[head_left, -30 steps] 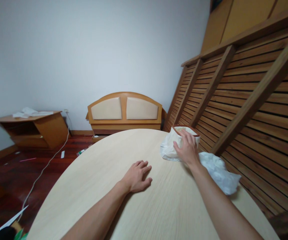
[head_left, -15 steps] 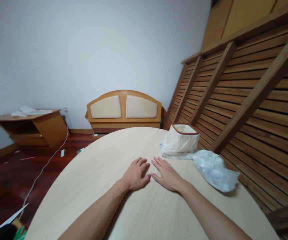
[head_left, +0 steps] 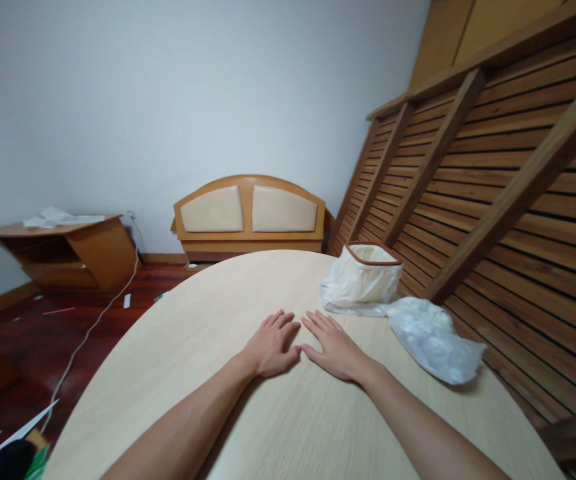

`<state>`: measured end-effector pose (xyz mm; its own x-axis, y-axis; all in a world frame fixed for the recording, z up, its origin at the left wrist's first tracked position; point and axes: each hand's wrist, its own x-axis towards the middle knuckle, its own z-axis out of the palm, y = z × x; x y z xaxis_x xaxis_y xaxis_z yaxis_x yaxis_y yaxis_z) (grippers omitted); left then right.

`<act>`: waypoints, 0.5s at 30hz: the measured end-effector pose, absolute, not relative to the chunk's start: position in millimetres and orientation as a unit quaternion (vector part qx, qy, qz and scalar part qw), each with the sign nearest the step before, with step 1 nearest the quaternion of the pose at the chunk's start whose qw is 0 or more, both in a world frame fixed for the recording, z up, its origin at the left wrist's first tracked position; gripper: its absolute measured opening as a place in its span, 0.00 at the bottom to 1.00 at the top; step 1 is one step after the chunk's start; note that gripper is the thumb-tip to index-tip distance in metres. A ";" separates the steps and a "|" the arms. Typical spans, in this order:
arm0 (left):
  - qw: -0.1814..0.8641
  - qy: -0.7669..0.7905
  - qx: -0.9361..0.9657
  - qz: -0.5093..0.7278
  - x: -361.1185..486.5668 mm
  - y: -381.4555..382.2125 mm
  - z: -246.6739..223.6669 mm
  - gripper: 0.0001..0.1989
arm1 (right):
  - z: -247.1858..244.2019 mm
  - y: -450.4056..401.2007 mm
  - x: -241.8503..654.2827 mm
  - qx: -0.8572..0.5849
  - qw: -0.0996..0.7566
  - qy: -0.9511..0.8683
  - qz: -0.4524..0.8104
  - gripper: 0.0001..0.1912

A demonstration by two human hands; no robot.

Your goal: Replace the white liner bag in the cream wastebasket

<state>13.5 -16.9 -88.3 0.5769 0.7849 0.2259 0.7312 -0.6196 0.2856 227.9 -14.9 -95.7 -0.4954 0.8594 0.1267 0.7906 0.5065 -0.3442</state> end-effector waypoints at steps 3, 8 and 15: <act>0.081 0.426 0.885 0.169 14.0 -17.1 -87.7 0.27 | -95.1 -14.7 228.2 -0.484 0.136 -0.856 0.115 0.35; 0.085 0.428 0.884 0.166 14.0 -16.6 -87.5 0.27 | -93.5 -14.9 227.6 -0.485 0.131 -0.857 0.116 0.36; 0.085 0.428 0.885 0.161 13.0 -15.6 -89.4 0.27 | -94.9 -14.5 228.0 -0.482 0.139 -0.857 0.114 0.35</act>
<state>13.0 -15.6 -89.4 0.5814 0.7855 0.2120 0.7311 -0.6188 0.2874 228.0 -14.5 -94.9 -0.4962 0.8587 0.1280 0.7956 0.5088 -0.3288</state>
